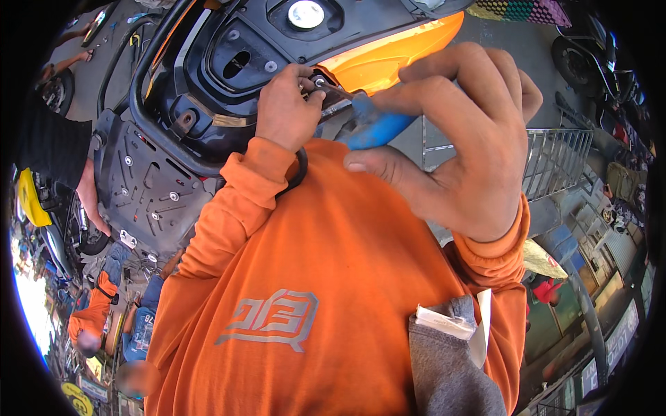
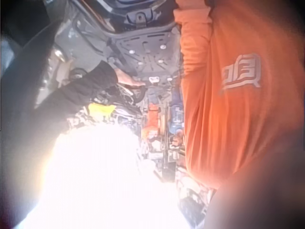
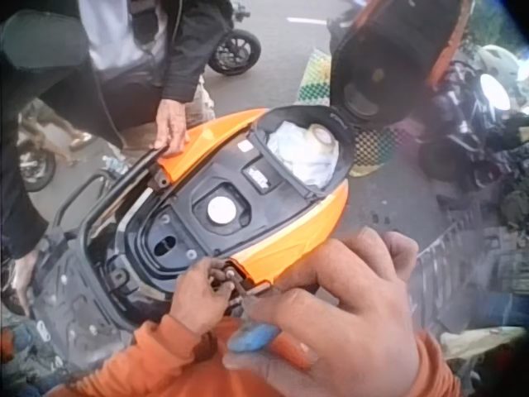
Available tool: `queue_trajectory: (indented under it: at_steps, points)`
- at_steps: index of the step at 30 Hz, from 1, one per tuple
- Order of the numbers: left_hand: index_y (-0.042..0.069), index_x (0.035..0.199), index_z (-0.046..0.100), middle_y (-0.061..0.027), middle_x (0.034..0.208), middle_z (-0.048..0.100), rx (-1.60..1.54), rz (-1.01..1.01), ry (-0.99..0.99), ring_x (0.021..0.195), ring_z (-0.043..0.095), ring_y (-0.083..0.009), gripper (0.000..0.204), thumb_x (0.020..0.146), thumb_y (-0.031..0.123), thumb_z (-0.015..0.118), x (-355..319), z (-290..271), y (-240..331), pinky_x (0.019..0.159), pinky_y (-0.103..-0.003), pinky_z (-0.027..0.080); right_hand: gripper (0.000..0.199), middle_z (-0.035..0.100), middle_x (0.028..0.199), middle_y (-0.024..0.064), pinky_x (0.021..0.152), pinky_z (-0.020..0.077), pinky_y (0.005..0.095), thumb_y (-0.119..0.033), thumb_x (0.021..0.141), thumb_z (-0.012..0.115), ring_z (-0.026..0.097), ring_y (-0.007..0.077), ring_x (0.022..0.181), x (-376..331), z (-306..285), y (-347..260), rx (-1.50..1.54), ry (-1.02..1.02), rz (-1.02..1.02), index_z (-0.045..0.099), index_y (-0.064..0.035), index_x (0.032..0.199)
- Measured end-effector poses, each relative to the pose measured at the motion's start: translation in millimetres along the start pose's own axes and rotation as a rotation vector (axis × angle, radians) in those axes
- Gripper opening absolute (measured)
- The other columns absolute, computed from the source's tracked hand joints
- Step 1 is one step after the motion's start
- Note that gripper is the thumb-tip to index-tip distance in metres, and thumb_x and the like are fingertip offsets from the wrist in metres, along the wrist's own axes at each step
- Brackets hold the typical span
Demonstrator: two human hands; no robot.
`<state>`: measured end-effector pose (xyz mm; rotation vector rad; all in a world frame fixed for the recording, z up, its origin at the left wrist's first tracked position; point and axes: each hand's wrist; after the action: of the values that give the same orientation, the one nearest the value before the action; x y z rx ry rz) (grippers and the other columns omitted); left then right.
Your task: The person uses a screwdriver to loosen and remove screws from a black metal frame attached to the rear of a yellow motorcycle. They then use a wrench to tighten bolts on the same frame while another person holds the motorcycle steady.
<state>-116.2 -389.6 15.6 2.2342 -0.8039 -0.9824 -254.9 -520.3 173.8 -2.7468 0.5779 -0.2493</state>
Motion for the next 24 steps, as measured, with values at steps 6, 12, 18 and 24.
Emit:
queue_trajectory:
  at_steps: [6,12,18,24]
  points:
    - [-0.002,0.113,0.067,-0.0167,0.095,0.072,-0.013,-0.023,-0.009,0.09,0.07,-0.0341,0.036,0.08,0.006,0.076,2,2,-2,0.082,-0.041,0.055,0.051,0.061,0.081,-0.0049,0.076,0.0329,0.0347,-0.058,0.058,0.086,0.055,0.0177,0.076,-5,12,0,0.047,0.097,0.032,0.07,-0.0169,0.083]
    - [-0.001,0.109,0.069,-0.0175,0.097,0.071,-0.033,0.008,-0.027,0.092,0.07,-0.0345,0.031,0.08,0.008,0.076,3,4,-10,0.083,-0.042,0.055,0.054,0.062,0.082,-0.0031,0.076,0.0342,0.0356,-0.063,0.065,0.083,0.056,0.0183,0.075,-10,19,-1,0.008,0.157,0.058,0.068,-0.0147,0.083]
    - [0.004,0.109,0.072,-0.0201,0.103,0.069,0.125,0.199,-0.016,0.095,0.067,-0.0398,0.025,0.085,0.011,0.068,7,6,-14,0.086,-0.047,0.054,0.045,0.06,0.08,0.0032,0.082,0.0379,0.0377,-0.052,0.071,0.084,0.058,0.0256,0.085,-8,53,-9,0.184,0.385,0.053,0.064,-0.0123,0.077]
    - [0.007,0.102,0.072,-0.0221,0.1,0.07,0.138,0.251,-0.017,0.095,0.067,-0.0424,0.02,0.086,0.019,0.066,7,11,-19,0.084,-0.05,0.055,0.029,0.061,0.09,0.007,0.093,0.0425,0.044,-0.017,0.065,0.082,0.059,0.0352,0.1,22,64,12,0.839,0.125,-0.567,0.064,-0.0093,0.086]
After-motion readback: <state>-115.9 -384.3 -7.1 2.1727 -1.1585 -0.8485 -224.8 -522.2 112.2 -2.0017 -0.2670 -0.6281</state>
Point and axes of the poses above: each hand's wrist, its own x-axis towards the middle knuckle, its own z-axis out of the palm, y = z × x
